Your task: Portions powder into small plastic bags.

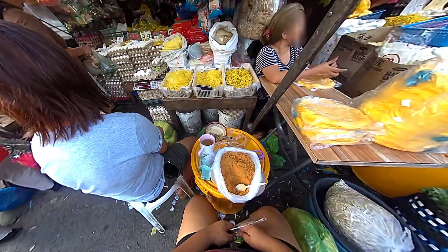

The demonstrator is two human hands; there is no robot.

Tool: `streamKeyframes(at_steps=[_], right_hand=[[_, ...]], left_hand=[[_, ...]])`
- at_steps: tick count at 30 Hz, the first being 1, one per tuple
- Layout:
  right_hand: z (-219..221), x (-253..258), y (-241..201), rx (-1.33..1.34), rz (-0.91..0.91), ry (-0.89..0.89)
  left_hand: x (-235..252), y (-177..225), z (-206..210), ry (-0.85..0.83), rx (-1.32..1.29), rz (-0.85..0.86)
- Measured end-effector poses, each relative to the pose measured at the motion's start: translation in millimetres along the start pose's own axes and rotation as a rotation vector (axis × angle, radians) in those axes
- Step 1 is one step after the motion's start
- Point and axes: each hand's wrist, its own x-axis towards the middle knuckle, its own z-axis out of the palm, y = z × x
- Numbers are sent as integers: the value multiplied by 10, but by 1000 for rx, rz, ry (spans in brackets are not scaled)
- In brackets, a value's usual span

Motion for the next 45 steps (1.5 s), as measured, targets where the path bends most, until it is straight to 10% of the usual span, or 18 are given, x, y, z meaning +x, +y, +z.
streamKeyframes(at_steps=[45], right_hand=[[74,39,58,247,-22,137]], left_hand=[[-138,144,4,82,-44,-122]])
